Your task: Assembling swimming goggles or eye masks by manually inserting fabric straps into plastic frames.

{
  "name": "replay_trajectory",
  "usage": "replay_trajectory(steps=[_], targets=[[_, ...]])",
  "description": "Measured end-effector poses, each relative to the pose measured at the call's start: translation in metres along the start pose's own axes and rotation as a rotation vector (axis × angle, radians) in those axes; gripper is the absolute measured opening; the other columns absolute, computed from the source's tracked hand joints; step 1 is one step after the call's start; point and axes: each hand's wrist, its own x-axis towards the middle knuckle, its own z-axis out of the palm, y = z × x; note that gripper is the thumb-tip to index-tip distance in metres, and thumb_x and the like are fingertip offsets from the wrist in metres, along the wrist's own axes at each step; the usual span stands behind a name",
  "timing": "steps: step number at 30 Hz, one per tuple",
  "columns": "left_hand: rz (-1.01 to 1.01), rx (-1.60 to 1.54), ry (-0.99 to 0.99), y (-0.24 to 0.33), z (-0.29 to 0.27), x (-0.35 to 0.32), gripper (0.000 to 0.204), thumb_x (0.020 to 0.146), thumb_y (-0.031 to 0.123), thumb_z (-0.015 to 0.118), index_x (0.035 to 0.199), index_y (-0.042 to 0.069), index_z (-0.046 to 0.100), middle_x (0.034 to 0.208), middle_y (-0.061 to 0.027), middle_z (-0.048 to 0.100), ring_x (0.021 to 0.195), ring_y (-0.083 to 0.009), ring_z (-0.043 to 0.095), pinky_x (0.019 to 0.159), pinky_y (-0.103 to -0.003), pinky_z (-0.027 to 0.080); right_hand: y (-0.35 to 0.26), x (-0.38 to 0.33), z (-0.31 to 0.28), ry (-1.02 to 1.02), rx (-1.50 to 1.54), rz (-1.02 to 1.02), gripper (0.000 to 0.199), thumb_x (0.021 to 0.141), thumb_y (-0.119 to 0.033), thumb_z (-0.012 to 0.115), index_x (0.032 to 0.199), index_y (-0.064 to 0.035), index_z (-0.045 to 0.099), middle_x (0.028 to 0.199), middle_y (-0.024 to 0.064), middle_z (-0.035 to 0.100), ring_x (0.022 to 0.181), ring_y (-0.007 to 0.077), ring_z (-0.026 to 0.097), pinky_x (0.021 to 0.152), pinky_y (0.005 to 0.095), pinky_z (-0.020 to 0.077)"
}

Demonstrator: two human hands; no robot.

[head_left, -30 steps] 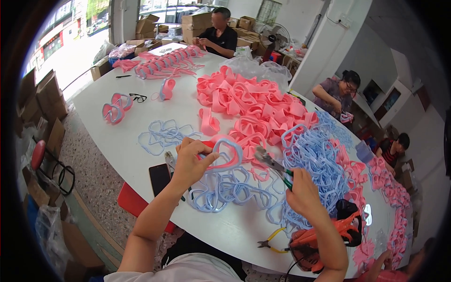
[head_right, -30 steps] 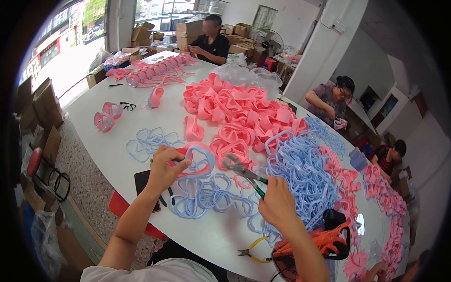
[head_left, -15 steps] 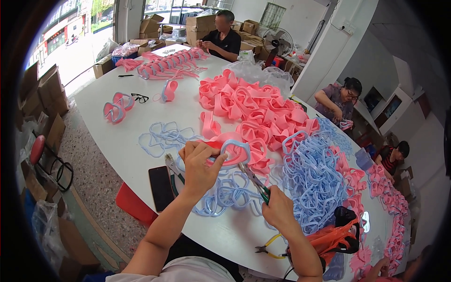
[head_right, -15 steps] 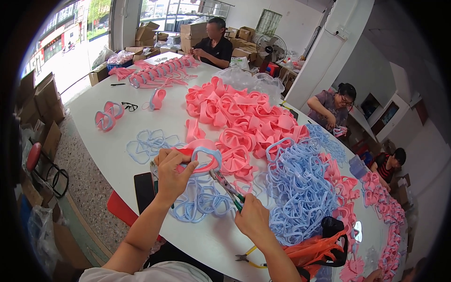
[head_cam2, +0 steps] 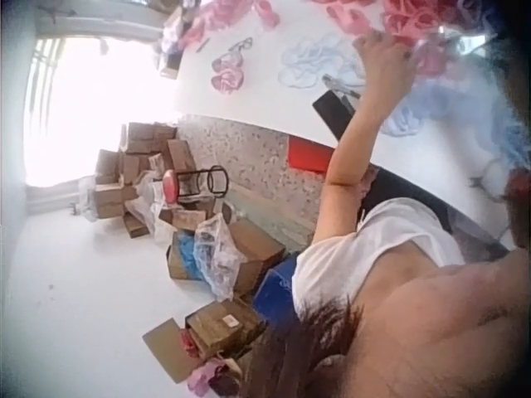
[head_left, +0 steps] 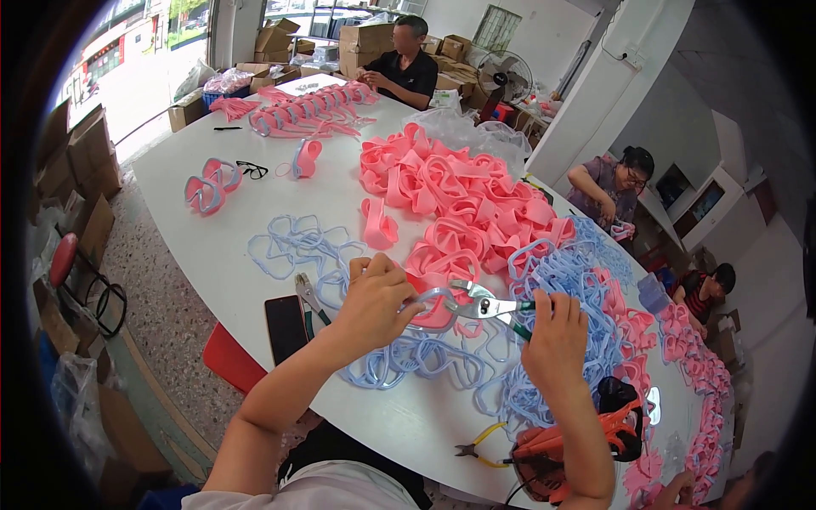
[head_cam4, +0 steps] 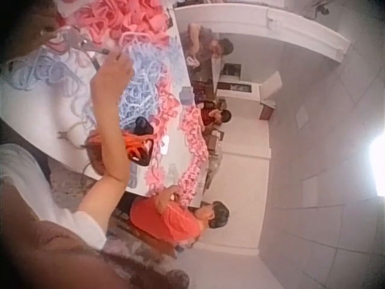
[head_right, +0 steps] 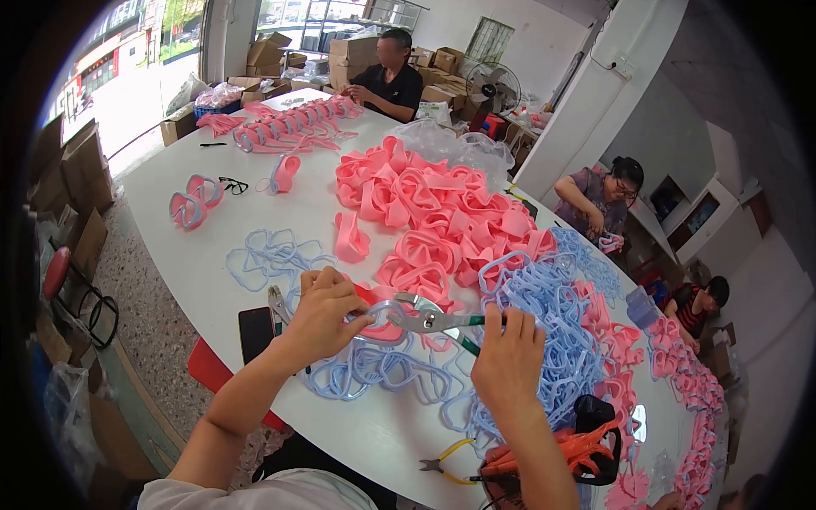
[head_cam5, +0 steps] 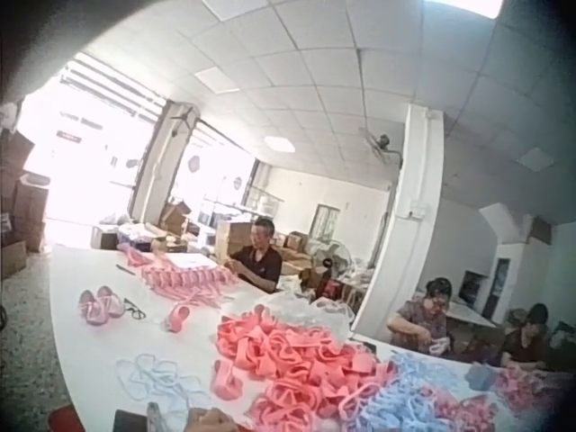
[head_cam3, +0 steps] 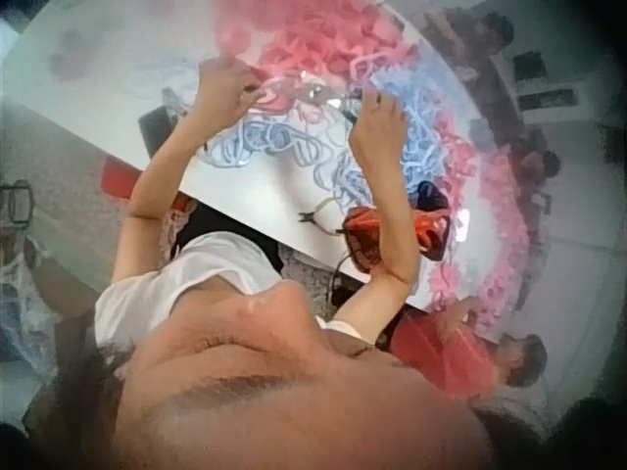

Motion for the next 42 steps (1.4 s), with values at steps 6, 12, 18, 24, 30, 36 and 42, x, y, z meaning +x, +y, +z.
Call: replay_trajectory(steps=[6, 12, 18, 24, 30, 36, 42], targets=[[0.246, 0.188, -0.184, 0.005, -0.005, 0.004, 0.016, 0.072, 0.019, 0.076, 0.079, 0.007, 0.071, 0.085, -0.0024, 0.061, 0.098, -0.0216, 0.05, 0.09, -0.041, 0.032, 0.003, 0.022, -0.016, 0.031, -0.238, -0.252, 0.034, 0.078, -0.01, 0.058, 0.111, -0.003, 0.056, 0.097, 0.0103, 0.053, 0.093, 0.0251, 0.05, 0.078, 0.0384, 0.0376], [0.426, 0.283, -0.324, 0.013, -0.008, 0.004, 0.019, 0.072, 0.02, 0.075, 0.083, 0.006, 0.07, 0.086, -0.0036, 0.061, 0.1, -0.0221, 0.051, 0.094, -0.042, 0.032, -0.006, 0.028, -0.023, 0.032, -0.374, -0.41, 0.027, 0.079, -0.014, 0.058, 0.104, -0.0044, 0.059, 0.091, 0.0079, 0.053, 0.09, 0.0218, 0.05, 0.075, 0.0365, 0.0382], [0.443, 0.364, -0.303, 0.01, -0.011, 0.004, 0.019, 0.07, 0.02, 0.076, 0.081, 0.006, 0.07, 0.087, -0.003, 0.061, 0.101, -0.0226, 0.05, 0.095, -0.041, 0.032, -0.01, 0.028, -0.023, 0.024, -0.443, -0.473, 0.007, 0.077, -0.014, 0.058, 0.079, -0.0079, 0.056, 0.075, 0.0056, 0.051, 0.077, 0.0202, 0.051, 0.065, 0.0343, 0.0389], [0.389, 0.028, -0.168, -0.001, -0.025, 0.01, 0.031, 0.076, 0.017, 0.074, 0.102, 0.003, 0.066, 0.103, -0.0105, 0.059, 0.114, -0.0271, 0.048, 0.097, -0.043, 0.037, 0.011, 0.024, -0.019, 0.024, -0.317, -0.477, 0.007, 0.075, -0.013, 0.058, 0.077, -0.0077, 0.054, 0.073, 0.0061, 0.052, 0.074, 0.0206, 0.052, 0.061, 0.0328, 0.0397], [0.09, -0.451, -0.147, -0.03, -0.034, 0.004, 0.025, 0.088, 0.009, 0.065, 0.113, 0.002, 0.065, 0.102, -0.01, 0.057, 0.091, -0.0212, 0.055, 0.08, -0.03, 0.045, 0.015, 0.02, -0.021, -0.015, -0.211, -0.429, 0.01, 0.072, -0.01, 0.059, 0.08, -0.0061, 0.055, 0.077, 0.0082, 0.053, 0.077, 0.0234, 0.054, 0.063, 0.0344, 0.0415], [0.017, -0.533, -0.003, -0.021, -0.024, 0.001, 0.018, 0.089, 0.01, 0.065, 0.104, 0.0, 0.069, 0.09, -0.0071, 0.055, 0.085, -0.0175, 0.053, 0.077, -0.028, 0.043, 0.015, 0.007, -0.009, -0.211, 0.099, -0.308, 0.028, 0.069, -0.004, 0.06, 0.096, 0.0001, 0.056, 0.094, 0.0165, 0.054, 0.092, 0.0323, 0.054, 0.075, 0.0416, 0.0443], [0.073, -0.472, 0.041, -0.006, -0.018, 0.002, 0.02, 0.089, 0.011, 0.066, 0.105, -0.001, 0.068, 0.087, -0.0072, 0.053, 0.081, -0.0172, 0.051, 0.071, -0.028, 0.042, 0.002, -0.003, -0.003, -0.351, 0.344, -0.117, 0.04, 0.07, 0.003, 0.061, 0.109, 0.0008, 0.051, 0.103, 0.0185, 0.055, 0.102, 0.0402, 0.053, 0.083, 0.0461, 0.0454]])
